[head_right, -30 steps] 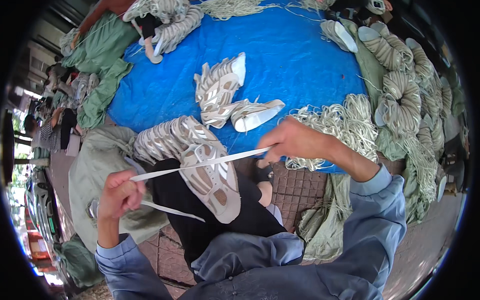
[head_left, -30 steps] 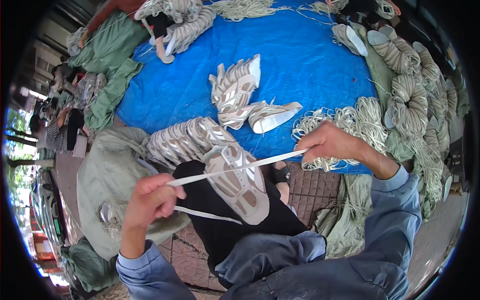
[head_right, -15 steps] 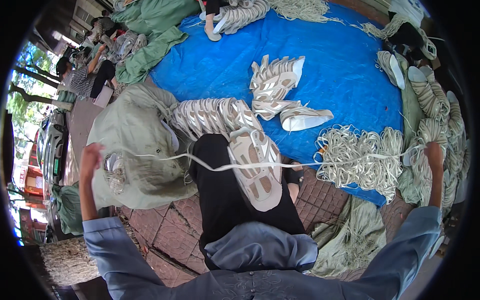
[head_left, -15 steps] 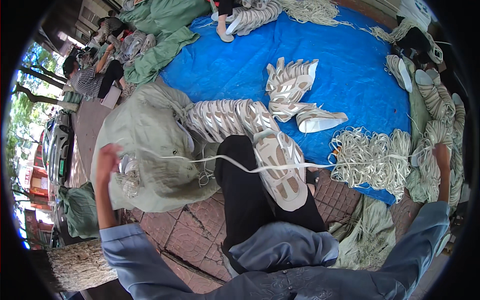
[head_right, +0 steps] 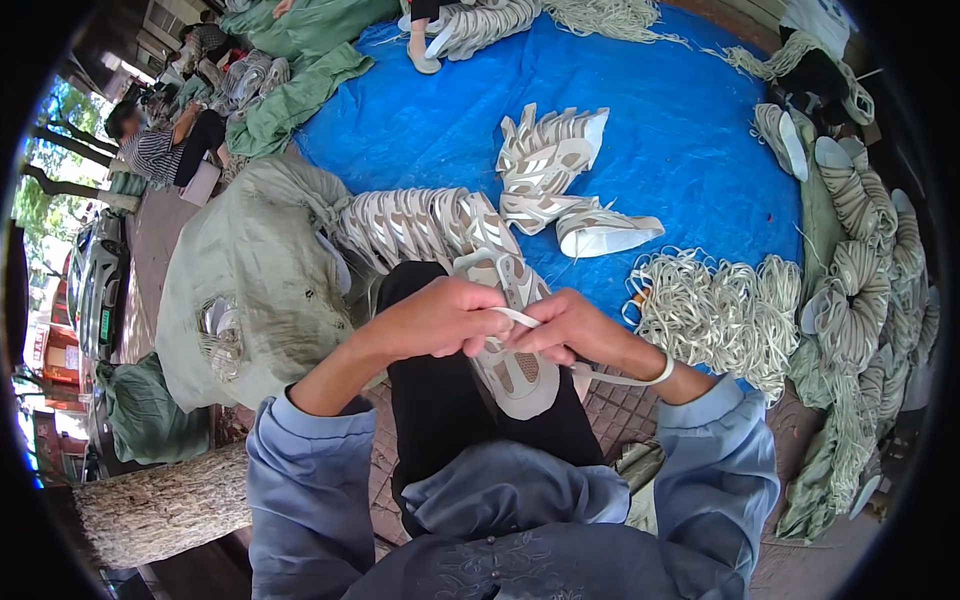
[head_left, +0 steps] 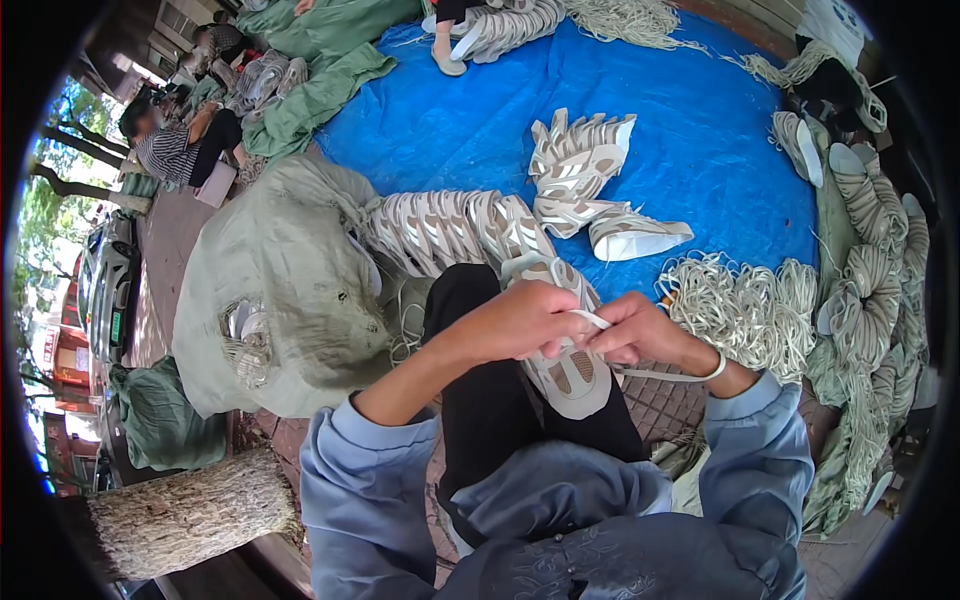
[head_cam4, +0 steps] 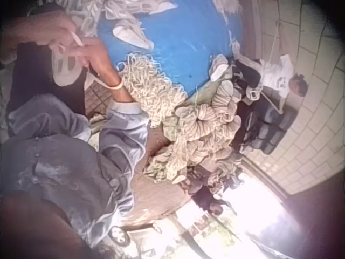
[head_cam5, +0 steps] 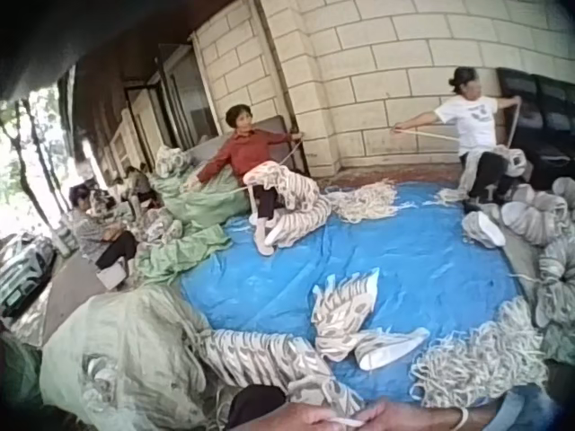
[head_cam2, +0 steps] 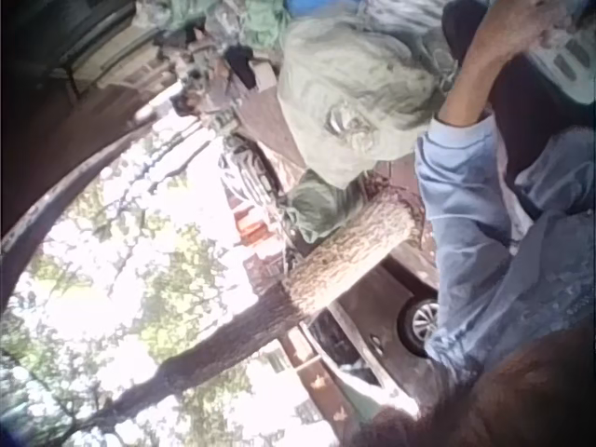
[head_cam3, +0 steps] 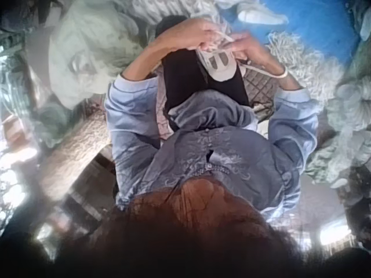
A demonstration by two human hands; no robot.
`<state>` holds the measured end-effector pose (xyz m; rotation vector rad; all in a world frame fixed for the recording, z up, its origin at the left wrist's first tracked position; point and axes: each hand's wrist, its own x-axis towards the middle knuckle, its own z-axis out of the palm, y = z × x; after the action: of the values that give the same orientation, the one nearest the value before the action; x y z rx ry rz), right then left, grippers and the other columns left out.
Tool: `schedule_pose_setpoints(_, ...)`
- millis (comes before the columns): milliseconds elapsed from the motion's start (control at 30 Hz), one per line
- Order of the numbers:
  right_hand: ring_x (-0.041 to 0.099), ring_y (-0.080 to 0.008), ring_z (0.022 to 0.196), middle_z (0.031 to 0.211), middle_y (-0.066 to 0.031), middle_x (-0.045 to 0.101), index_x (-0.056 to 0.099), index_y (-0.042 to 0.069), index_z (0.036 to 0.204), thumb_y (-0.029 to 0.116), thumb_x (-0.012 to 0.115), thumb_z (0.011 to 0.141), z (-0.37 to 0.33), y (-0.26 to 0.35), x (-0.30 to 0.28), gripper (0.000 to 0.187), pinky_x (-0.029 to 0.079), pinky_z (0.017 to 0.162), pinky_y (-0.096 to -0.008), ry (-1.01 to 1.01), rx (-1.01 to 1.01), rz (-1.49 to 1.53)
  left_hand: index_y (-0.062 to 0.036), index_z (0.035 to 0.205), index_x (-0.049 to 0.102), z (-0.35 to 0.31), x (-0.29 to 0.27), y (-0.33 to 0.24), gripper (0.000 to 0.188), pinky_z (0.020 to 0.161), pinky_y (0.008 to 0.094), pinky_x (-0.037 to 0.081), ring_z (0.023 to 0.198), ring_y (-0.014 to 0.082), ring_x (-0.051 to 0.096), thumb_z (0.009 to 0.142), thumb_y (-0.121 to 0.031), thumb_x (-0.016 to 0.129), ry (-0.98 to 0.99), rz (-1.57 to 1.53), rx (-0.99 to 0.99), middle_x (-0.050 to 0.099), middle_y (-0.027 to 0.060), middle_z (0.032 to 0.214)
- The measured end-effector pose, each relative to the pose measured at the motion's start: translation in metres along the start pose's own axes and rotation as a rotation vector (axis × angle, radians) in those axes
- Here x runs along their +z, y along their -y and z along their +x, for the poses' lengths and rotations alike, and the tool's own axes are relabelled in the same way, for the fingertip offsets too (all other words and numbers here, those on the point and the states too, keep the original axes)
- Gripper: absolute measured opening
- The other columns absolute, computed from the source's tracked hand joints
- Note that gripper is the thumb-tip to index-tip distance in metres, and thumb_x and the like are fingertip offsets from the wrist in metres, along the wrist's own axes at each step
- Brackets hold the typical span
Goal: The person sits on a blue tarp outdoors and threads white shoelaces through the eyelets of a white sneaker. They pull the laces tight and adjust the fit, repeating the process for multiple shoes in a pile nearby.
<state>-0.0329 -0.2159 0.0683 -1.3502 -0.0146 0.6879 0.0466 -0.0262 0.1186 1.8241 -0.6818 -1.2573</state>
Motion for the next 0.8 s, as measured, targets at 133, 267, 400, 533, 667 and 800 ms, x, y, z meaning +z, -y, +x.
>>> schedule_pose_setpoints(133, 0.042, -0.0042, 0.05, 0.056, 0.0006, 0.056, 0.069, 0.002, 0.086, 0.012, 0.069, 0.072, -0.018, -0.04, -0.062, 0.017, 0.029, 0.044, -0.0198, -0.207, 0.058, -0.145, 0.0011, 0.086, 0.06, -0.017, -0.021, 0.048, 0.024, 0.039, 0.0208, 0.034, 0.04, 0.0078, 0.045, 0.088, -0.019, 0.048, 0.042, -0.188, -0.158, 0.051, 0.0026, 0.056)
schedule_pose_setpoints(267, 0.055, -0.0154, 0.068, 0.074, -0.003, 0.061, 0.066, 0.007, 0.097, 0.013, 0.071, 0.067, -0.048, -0.127, -0.151, 0.032, 0.044, 0.063, -0.0296, -0.246, 0.0, -0.505, 0.0027, 0.093, 0.057, -0.004, -0.004, 0.077, 0.03, 0.045, 0.0243, 0.046, 0.047, 0.0151, 0.057, 0.09, -0.026, 0.049, 0.085, -0.543, -0.106, 0.058, 0.0077, 0.062)
schedule_pose_setpoints(400, 0.056, -0.0194, 0.082, 0.077, -0.0037, 0.061, 0.065, 0.017, 0.082, 0.02, 0.05, 0.082, -0.107, -0.165, -0.237, 0.015, 0.038, 0.076, -0.0337, -0.022, 1.141, -2.427, 0.0022, 0.096, 0.056, 0.017, 0.007, 0.082, 0.03, 0.057, 0.0361, 0.055, 0.062, 0.0225, 0.064, 0.091, -0.026, 0.048, 0.032, -1.022, 0.013, 0.063, 0.0111, 0.075)
schedule_pose_setpoints(533, 0.053, -0.022, 0.077, 0.074, -0.003, 0.057, 0.062, 0.009, 0.075, 0.011, 0.054, 0.073, -0.104, -0.107, -0.2, 0.008, 0.039, 0.075, -0.0386, -0.564, 0.346, -2.433, 0.0021, 0.1, 0.055, 0.04, 0.018, 0.075, 0.028, 0.063, 0.0431, 0.054, 0.079, 0.0254, 0.065, 0.091, -0.023, 0.045, 0.036, -1.147, 0.008, 0.063, 0.0134, 0.086)
schedule_pose_setpoints(667, 0.053, -0.0171, 0.074, 0.078, -0.0019, 0.054, 0.058, 0.009, 0.075, 0.008, 0.06, 0.059, -0.044, -0.045, -0.058, 0.016, 0.046, 0.069, -0.0311, -0.245, -0.838, -1.614, 0.0019, 0.101, 0.055, 0.056, 0.032, 0.071, 0.027, 0.066, 0.042, 0.054, 0.086, 0.0257, 0.063, 0.091, -0.021, 0.046, 0.042, -1.226, 0.079, 0.062, 0.0153, 0.094)
schedule_pose_setpoints(800, 0.048, -0.0115, 0.082, 0.091, 0.0006, 0.055, 0.059, 0.009, 0.085, 0.018, 0.056, 0.063, -0.009, -0.014, 0.009, 0.024, 0.041, 0.066, -0.0265, -0.145, -1.249, -1.904, 0.002, 0.098, 0.057, 0.055, 0.037, 0.077, 0.024, 0.069, 0.0327, 0.051, 0.08, 0.0233, 0.063, 0.088, -0.019, 0.05, -0.032, -1.155, 0.024, 0.063, 0.0143, 0.091)
